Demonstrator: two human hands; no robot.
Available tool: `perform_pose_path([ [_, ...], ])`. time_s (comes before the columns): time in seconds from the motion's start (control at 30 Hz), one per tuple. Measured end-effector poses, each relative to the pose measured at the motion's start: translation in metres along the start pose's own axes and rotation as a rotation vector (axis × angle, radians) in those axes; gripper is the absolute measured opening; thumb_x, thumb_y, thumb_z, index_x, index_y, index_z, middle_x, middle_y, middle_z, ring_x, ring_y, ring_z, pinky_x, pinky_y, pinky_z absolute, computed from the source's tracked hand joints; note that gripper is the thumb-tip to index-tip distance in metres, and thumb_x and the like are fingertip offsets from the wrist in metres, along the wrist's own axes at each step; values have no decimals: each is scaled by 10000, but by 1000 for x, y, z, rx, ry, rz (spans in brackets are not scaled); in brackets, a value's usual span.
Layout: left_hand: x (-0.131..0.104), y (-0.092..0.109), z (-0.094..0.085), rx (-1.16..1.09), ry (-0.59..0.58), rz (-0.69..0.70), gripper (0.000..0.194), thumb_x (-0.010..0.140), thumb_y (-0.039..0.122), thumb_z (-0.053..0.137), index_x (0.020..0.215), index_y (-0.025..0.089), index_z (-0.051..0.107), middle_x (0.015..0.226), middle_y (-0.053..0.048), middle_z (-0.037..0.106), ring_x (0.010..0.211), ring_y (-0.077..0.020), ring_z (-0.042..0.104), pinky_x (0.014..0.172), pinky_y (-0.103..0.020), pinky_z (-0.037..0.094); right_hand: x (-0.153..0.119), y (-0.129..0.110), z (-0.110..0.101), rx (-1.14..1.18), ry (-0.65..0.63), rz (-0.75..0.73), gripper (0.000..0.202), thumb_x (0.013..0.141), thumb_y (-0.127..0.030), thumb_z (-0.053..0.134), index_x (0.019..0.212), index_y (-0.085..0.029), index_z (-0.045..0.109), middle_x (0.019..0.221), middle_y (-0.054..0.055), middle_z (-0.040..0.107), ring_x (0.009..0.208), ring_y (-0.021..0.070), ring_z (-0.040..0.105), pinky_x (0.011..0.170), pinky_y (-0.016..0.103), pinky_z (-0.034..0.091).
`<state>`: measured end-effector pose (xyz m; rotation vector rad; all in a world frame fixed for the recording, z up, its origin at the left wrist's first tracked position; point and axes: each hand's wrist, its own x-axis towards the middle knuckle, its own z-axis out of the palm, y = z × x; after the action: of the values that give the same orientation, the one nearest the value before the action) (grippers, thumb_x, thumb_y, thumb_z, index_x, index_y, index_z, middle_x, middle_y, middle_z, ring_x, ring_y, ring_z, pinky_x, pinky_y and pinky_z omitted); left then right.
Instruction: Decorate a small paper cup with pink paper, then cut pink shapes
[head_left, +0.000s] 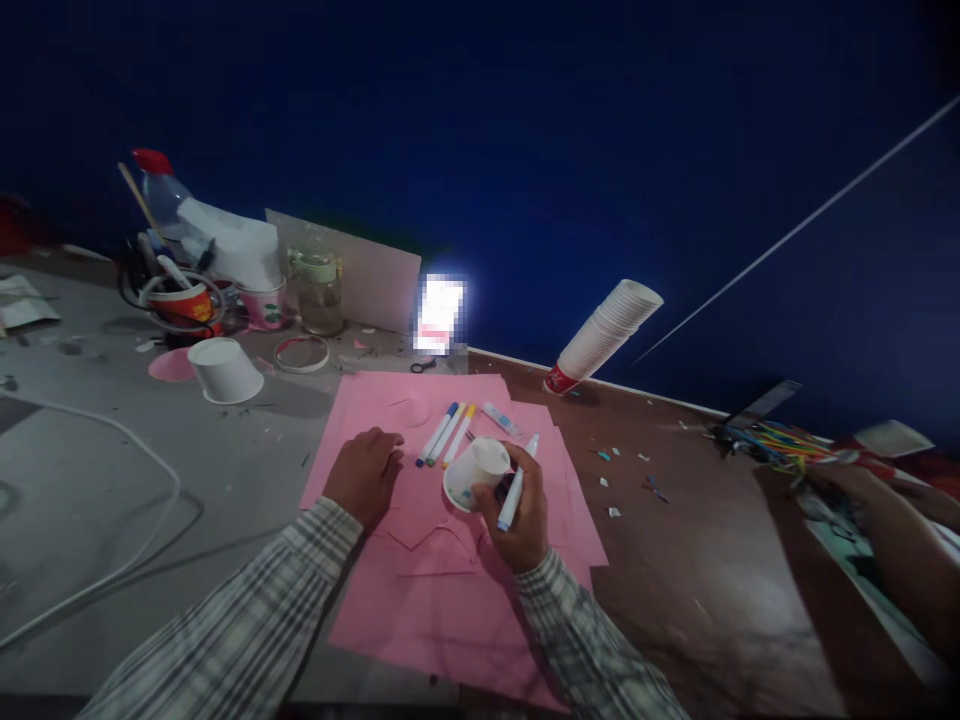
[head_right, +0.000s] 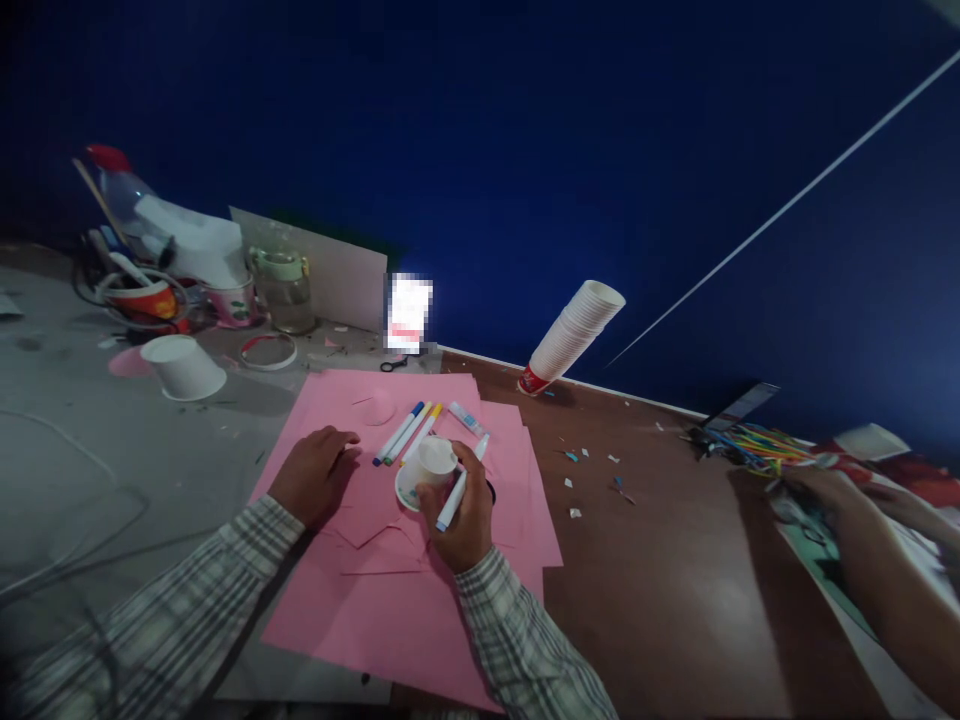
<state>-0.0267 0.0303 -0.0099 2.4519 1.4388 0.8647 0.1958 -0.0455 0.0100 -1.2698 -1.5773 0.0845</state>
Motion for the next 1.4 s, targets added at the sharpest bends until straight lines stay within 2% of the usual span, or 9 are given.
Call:
perform_pose_path([
  [0.13,0,1,0,149,35,-50,316,968,239,398,1142,137,641,984,-136,631,894,-282,582,770,-411,458,-2,4,1,-13,-1,4,524,844,-314,644,1325,-218,460,1189,133,610,1025,285,645,844,462,579],
  [0.33,-1,2,0,244,-14,-65,310,948,228,430,1145,157,659,1056,-148,615,902,-288,557,786,-420,446,-2,4,2,-16,-21,-3,533,841,-313,650,1329,-218,456,1179,134,613,1045,289,638,861,462,563],
  [0.5,-1,4,-2,256,-62,-86,269,925,228,472,1107,182,665,1064,-136,607,909,-285,553,792,-417,443,-2,4,2,-29,-45,22,523,844,-299,643,1323,-219,452,1161,130,609,1022,286,632,828,460,564],
  [0.8,2,7,-12,291,-140,-164,255,909,248,504,1092,142,645,1061,-153,600,957,-306,564,825,-425,457,0,5,1,-48,-30,19,508,858,-302,632,1325,-211,450,1147,132,589,1009,276,613,808,435,557],
  [1.0,3,0,-12,150,-227,-194,214,935,175,422,996,131,623,984,-132,603,885,-257,614,785,-369,476,0,4,5,-63,-108,-36,557,854,-289,652,1357,-206,428,1157,132,594,1031,283,614,861,459,551],
  [1.07,2,-2,-11,101,-189,-203,221,941,168,388,990,138,601,992,-128,598,838,-243,621,752,-362,479,0,0,7,-58,-114,-48,551,858,-296,644,1357,-206,430,1157,130,604,1024,283,621,862,460,552],
  [1.2,1,0,-11,-34,15,-183,177,926,203,389,1006,169,543,1020,-115,593,803,-223,613,711,-348,479,0,-11,14,-38,-92,-60,526,862,-307,629,1346,-211,444,1177,130,617,1050,292,620,879,466,542],
  [1.3,2,2,-13,-155,135,-186,184,936,242,354,992,185,520,946,-86,602,777,-214,599,699,-340,474,1,-19,19,-29,-103,-82,535,857,-301,631,1349,-203,445,1201,139,617,1073,305,616,907,482,526],
  [1.4,6,2,-15,-248,192,-215,201,930,296,350,958,196,522,874,-61,607,753,-208,590,703,-339,474,9,-24,20,-4,-92,-95,534,862,-291,629,1354,-202,440,1198,140,608,1060,292,618,900,464,530],
])
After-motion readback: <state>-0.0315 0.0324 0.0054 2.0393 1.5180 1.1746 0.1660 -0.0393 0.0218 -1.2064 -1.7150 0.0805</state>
